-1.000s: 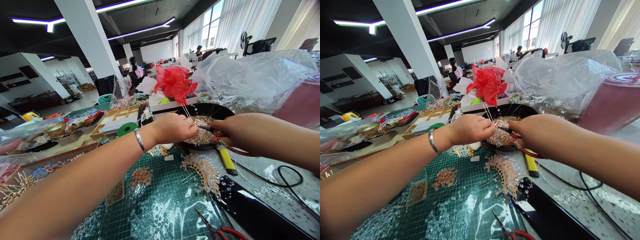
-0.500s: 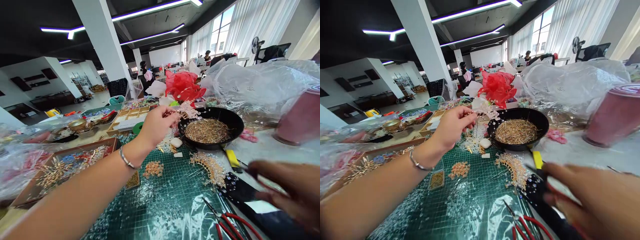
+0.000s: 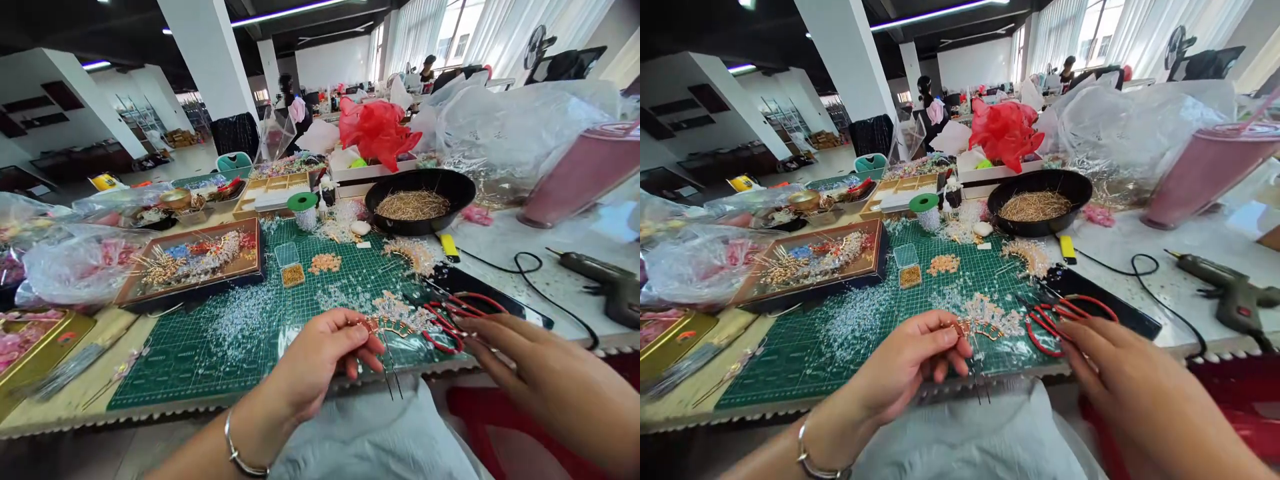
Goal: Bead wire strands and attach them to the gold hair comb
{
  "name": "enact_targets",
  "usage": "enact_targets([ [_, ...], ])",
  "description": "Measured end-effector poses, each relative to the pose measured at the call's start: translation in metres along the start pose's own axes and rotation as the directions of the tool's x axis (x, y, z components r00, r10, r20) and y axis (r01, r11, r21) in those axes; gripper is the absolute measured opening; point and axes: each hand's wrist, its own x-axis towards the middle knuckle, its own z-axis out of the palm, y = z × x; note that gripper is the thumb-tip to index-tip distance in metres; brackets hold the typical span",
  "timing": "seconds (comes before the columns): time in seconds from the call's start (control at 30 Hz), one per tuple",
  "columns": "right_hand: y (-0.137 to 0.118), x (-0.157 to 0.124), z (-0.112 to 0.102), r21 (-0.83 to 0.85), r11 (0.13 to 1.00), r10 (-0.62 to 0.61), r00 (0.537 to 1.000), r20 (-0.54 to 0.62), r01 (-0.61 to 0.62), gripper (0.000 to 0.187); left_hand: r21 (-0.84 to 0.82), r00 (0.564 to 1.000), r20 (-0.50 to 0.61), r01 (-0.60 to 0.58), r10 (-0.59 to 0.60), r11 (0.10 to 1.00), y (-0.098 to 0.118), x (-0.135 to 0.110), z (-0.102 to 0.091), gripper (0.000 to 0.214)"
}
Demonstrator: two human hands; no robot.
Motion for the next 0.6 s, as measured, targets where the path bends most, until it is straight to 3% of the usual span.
enact_targets([
  [0.1,-0.030,-0.043,0.010,0.110,0.994,0.003,0.996,0.093,-0.013,0.036,0.234,1.000,-0.019,-0.002,0.007,0.972,-0.026,0.002,0.006,0.013],
  [0.2,-0.042,-0.083,0.036,0.342,0.906,0.139,0.940,0.312,-0.248,0.032,0.389,0.999,-0.031,-0.015,0.030,0.921,-0.040,0.021,0.011,0.015],
  [0.27,-0.036,-0.107,0.053,0.353,0.893,0.160,0.929,0.334,-0.280,0.028,0.520,0.998,-0.039,-0.028,0.057,0.854,-0.044,0.034,0.013,0.018],
  [0.33,-0.022,-0.128,0.065,0.335,0.888,0.206,0.924,0.324,-0.315,0.027,0.670,0.993,-0.049,-0.047,0.108,0.740,-0.044,0.042,0.015,0.018],
  [0.43,0.007,-0.158,0.072,0.302,0.875,0.297,0.913,0.280,-0.377,0.030,0.862,0.969,-0.044,-0.087,0.244,0.499,-0.044,0.044,0.019,0.016],
  [0.6,0.054,-0.196,0.075,0.248,0.861,0.414,0.895,0.163,-0.444,0.028,0.976,0.919,0.053,-0.130,0.390,0.173,-0.049,0.041,0.023,0.023],
])
